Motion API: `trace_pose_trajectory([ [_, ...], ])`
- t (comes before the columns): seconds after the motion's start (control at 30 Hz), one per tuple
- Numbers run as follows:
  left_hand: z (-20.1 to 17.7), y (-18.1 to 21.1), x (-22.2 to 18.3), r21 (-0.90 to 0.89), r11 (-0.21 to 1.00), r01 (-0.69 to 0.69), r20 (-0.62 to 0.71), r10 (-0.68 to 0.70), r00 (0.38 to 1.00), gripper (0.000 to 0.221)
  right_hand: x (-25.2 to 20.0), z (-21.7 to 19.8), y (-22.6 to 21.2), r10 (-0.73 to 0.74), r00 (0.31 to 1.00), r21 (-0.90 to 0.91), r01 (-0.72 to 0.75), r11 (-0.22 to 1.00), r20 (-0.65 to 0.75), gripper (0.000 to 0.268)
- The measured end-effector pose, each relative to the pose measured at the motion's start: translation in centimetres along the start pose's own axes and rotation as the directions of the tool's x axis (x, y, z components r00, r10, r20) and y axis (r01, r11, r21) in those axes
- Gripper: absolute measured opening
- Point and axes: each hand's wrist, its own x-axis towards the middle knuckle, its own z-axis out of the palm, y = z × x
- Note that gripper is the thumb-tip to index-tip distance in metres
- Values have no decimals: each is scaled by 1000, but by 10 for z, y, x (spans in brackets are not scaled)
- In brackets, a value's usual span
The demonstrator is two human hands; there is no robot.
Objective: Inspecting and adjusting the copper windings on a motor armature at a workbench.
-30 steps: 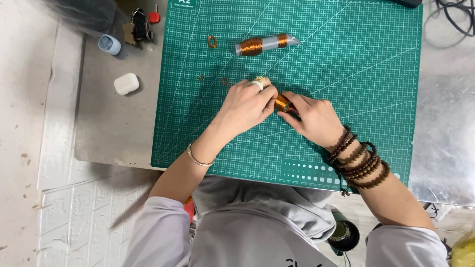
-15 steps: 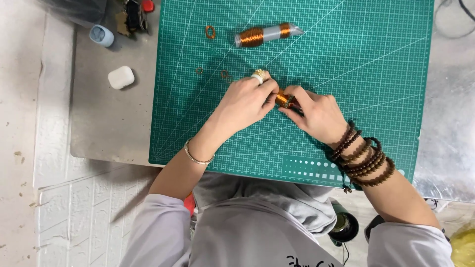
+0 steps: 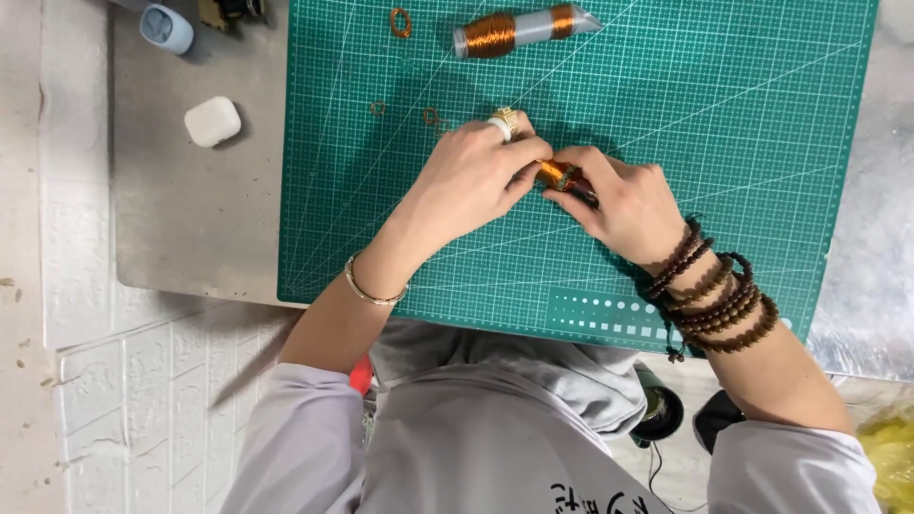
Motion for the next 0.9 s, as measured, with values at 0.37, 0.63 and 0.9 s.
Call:
trace_pose_trajectory([
  [0.37,6,-9,-1,7,999,-37,5,37,999,10,-1,2,6,21,999,67,-19,998,-28,33],
  [0.63,2,-6,2,-23,998,-64,-6,64,998,7,3,-6,7,63,997,320,-46,946,-43,34],
  [0.9,4,-3,2,-152,985,-82,-5,82,997,7,12,-36,-7,95,994,601,-109,791,56,28],
])
